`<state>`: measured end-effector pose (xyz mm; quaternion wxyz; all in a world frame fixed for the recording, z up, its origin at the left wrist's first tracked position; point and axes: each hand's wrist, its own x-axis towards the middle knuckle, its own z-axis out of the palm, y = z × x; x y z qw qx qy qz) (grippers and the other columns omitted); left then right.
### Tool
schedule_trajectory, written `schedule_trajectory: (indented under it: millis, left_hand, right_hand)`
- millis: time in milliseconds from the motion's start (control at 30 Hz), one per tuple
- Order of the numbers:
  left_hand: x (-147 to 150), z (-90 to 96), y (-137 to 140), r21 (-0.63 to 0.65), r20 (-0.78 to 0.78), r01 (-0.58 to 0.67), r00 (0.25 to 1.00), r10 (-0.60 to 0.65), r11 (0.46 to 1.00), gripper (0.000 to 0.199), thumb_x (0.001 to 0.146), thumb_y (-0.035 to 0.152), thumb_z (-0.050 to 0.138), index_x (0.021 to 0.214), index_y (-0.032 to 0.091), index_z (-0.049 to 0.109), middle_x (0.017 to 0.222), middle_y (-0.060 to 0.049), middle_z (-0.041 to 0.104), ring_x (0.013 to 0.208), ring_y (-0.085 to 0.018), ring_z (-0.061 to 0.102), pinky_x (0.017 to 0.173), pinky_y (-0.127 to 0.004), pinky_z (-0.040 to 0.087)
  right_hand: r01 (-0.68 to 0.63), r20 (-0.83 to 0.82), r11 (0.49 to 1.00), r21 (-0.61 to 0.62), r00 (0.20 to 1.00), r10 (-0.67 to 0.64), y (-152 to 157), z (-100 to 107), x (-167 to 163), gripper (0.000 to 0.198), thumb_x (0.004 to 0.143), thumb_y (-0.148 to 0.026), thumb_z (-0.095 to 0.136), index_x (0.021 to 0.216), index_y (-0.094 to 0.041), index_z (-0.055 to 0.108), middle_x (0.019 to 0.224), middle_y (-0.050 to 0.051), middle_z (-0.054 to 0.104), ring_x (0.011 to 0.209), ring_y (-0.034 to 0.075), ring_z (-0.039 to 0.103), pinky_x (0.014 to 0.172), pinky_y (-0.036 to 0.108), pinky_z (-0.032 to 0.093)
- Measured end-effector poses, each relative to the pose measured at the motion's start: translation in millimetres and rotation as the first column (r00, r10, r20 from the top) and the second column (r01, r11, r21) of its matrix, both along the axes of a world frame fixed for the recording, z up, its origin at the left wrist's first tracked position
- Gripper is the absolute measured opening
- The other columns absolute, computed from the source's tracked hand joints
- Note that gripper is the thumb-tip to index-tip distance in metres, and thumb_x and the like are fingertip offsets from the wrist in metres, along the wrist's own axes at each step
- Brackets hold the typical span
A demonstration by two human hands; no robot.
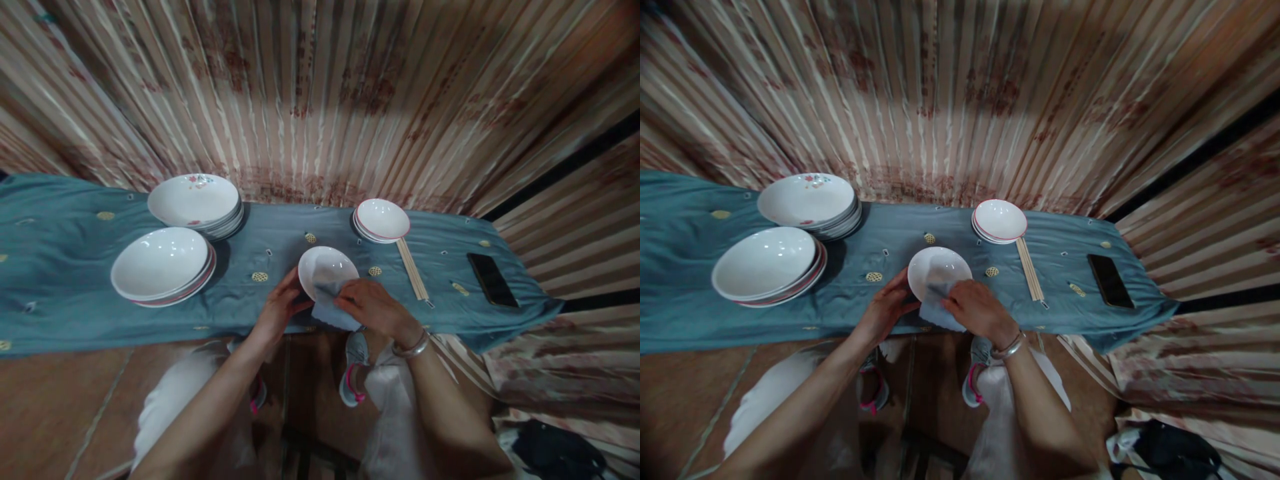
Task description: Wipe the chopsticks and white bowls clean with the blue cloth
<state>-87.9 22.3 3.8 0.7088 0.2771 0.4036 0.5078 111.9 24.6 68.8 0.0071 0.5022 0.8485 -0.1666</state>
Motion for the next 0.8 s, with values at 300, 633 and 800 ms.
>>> schedule_trajectory:
  millis: [300, 633, 800]
  left_hand:
    - [0, -5.2, 0, -0.037, -0.023, -0.035, 0.999, 0.034, 0.999, 0.056, 0.064, 0.017, 0.064, 0.12, 0.018, 0.065, 0.117, -0.007, 0.068, 0.09, -0.019, 0.063, 0.065, -0.023, 0.051]
    - [-1, -10.1, -2, -0.01, 0.069, -0.039, 0.997, 0.04, 0.999, 0.044, 0.067, 0.019, 0.068, 0.111, 0.021, 0.067, 0.11, -0.005, 0.068, 0.11, -0.028, 0.059, 0.088, -0.049, 0.054]
    - [-3, -9.1, -2, 0.009, 0.098, -0.011, 0.995, 0.01, 1.0, 0.046, 0.066, 0.016, 0.068, 0.111, 0.023, 0.067, 0.132, -0.007, 0.06, 0.125, -0.034, 0.049, 0.089, -0.052, 0.053]
  right_hand:
    - [-0.024, -0.415, 1.0, 0.018, 0.909, 0.03, -2, -27, -39, 0.042, 0.092, -0.023, 0.05, 0.133, -0.018, 0.051, 0.131, 0.011, 0.06, 0.121, 0.023, 0.057, 0.102, 0.038, 0.044]
    - [0.044, -0.371, 0.993, 0.109, 0.929, -0.001, 32, -47, -49, 0.048, 0.097, -0.03, 0.037, 0.141, -0.011, 0.042, 0.152, 0.018, 0.034, 0.143, 0.024, 0.028, 0.116, 0.043, 0.028]
    - [0.113, -0.118, 0.982, 0.149, 0.988, -0.095, 39, -40, -47, 0.047, 0.095, -0.028, 0.041, 0.138, -0.01, 0.045, 0.152, 0.019, 0.033, 0.139, 0.029, 0.034, 0.112, 0.046, 0.032]
